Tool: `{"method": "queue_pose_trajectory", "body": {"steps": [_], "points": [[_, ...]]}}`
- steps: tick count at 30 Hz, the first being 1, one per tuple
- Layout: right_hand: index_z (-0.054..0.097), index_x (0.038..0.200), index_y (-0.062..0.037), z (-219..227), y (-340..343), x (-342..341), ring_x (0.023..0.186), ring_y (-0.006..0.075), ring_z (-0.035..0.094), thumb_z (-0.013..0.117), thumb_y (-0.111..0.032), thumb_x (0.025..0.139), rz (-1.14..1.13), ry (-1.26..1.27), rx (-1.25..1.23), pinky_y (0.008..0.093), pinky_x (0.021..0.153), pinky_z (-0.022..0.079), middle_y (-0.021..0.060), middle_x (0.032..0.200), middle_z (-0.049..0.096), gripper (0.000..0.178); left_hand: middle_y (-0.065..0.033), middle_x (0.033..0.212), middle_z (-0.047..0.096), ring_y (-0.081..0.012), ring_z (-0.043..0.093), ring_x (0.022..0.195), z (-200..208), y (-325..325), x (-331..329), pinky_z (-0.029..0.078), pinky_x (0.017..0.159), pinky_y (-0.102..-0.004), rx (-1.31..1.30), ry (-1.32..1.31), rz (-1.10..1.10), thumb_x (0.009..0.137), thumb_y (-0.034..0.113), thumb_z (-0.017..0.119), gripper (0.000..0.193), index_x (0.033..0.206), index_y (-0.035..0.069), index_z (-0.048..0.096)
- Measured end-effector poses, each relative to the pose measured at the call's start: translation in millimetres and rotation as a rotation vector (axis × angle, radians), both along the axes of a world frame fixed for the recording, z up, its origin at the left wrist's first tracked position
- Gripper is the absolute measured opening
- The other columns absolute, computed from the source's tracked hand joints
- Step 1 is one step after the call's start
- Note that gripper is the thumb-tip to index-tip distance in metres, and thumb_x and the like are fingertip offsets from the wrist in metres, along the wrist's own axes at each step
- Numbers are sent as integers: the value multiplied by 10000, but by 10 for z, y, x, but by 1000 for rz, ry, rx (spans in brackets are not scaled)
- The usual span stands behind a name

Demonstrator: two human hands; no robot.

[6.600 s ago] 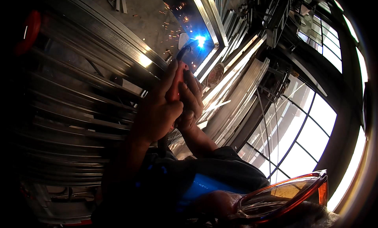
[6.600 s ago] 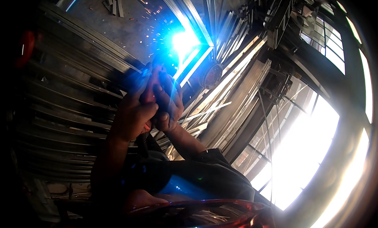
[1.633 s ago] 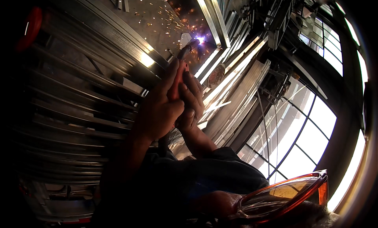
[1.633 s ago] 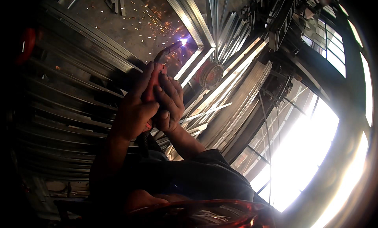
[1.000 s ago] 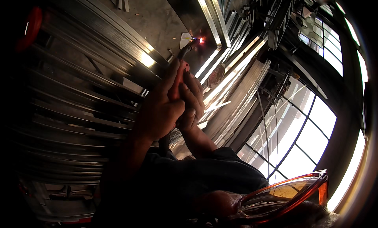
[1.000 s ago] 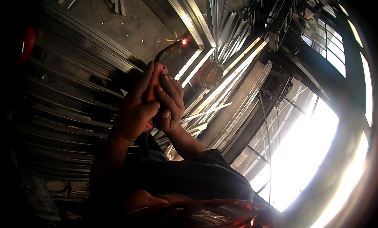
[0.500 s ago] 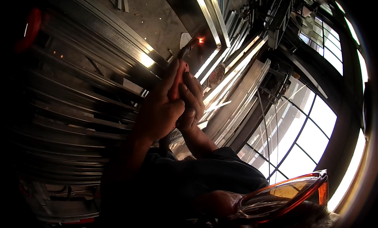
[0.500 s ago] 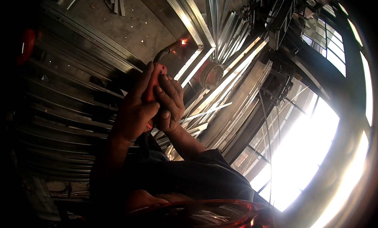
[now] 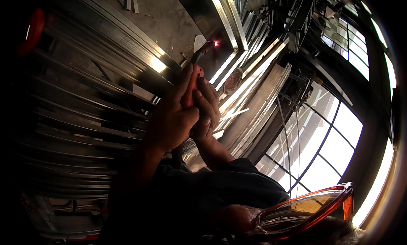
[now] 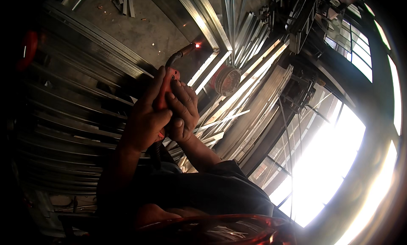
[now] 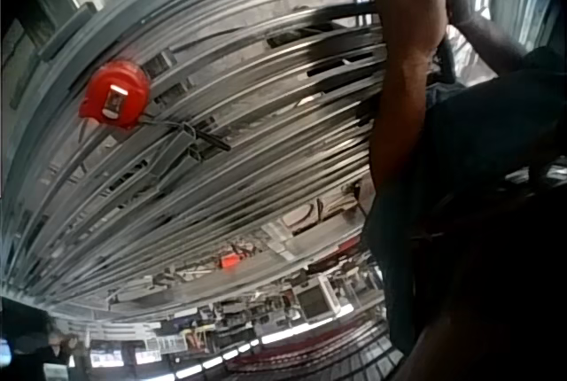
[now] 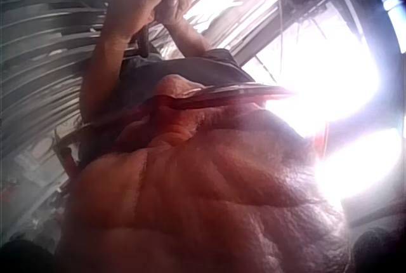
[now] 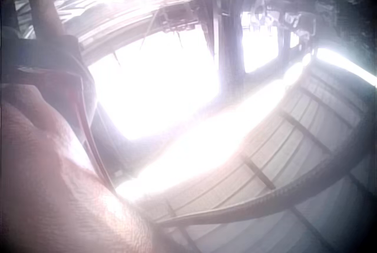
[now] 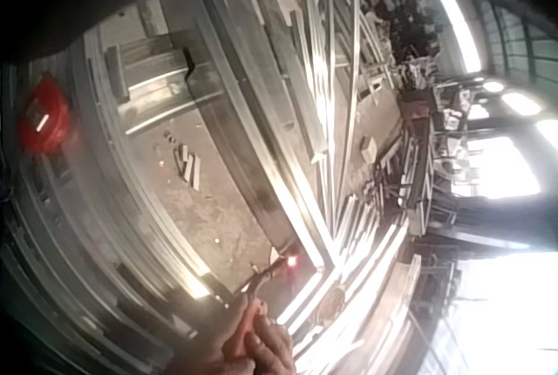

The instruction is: The person welds metal frame corners using a handheld welding torch. They move along the frame, applying welds at multiple joints while sparks fly from the contact points.

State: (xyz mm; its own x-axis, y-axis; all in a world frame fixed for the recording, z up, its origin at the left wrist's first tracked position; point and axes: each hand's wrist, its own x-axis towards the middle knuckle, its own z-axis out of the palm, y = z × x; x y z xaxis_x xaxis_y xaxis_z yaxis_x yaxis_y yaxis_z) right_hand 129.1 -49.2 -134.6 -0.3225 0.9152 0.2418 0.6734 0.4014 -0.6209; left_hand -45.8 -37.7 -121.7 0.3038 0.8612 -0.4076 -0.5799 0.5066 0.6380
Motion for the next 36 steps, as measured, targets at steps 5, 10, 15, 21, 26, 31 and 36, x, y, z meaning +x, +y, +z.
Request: {"method": "queue_pose_trajectory", "body": {"steps": [5, 10, 15, 21, 26, 31, 36], "points": [[733, 1280, 15, 12, -24, 4, 1325, 465, 592, 310, -463, 1109, -16, -14, -22, 551, 1132, 415, 291, 1386, 652, 660, -208, 1630, 439, -324, 449, 1502, 0, -16, 25, 410, 1183, -382, 9, -1, 37, 819, -46, 528, 935, 1689, 99, 216], [741, 1255, 19, -29, -20, 29, 1302, 473, 608, 313, -468, 1100, 12, -5, 7, 556, 1131, 418, 295, 1361, 664, 666, -228, 1625, 433, -284, 453, 1483, 88, 22, -53, 358, 1202, -357, -105, 26, -34, 812, 2, 556, 907, 1664, 2, 245], [742, 1243, 26, -19, -21, 7, 1289, 476, 617, 316, -478, 1097, 11, 2, 9, 560, 1135, 417, 301, 1343, 670, 676, -204, 1583, 504, -338, 555, 1408, -20, -53, 13, 498, 1084, -393, -27, 98, -14, 812, -16, 548, 938, 1687, 115, 236], [741, 1242, 30, 6, -26, 3, 1294, 472, 614, 333, -465, 1093, 18, 12, -1, 562, 1135, 418, 305, 1343, 669, 658, -239, 1620, 435, -287, 438, 1496, 4, -38, -5, 356, 1203, -360, -7, 64, 11, 819, 20, 567, 893, 1658, -3, 264], [741, 1240, 30, 31, -13, -21, 1299, 468, 613, 344, -451, 1089, 13, 13, -11, 561, 1134, 419, 308, 1344, 669, 641, -237, 1638, 410, -290, 420, 1511, -9, -41, 2, 345, 1214, -364, -44, 19, -14, 820, 20, 563, 894, 1658, -10, 254], [741, 1241, 25, 23, -16, -20, 1299, 465, 614, 341, -457, 1090, 14, 0, -15, 558, 1137, 417, 307, 1341, 670, 645, -229, 1644, 403, -284, 403, 1522, 6, -33, -27, 335, 1223, -367, -55, 8, -12, 817, 7, 556, 896, 1658, -13, 249], [741, 1252, 16, 0, -40, -17, 1298, 456, 614, 334, -456, 1097, 9, 5, -2, 551, 1136, 418, 297, 1350, 668, 642, -210, 1652, 399, -275, 400, 1522, -5, -38, -25, 334, 1223, -363, -15, -46, 43, 810, 0, 553, 899, 1659, -8, 256]]}}
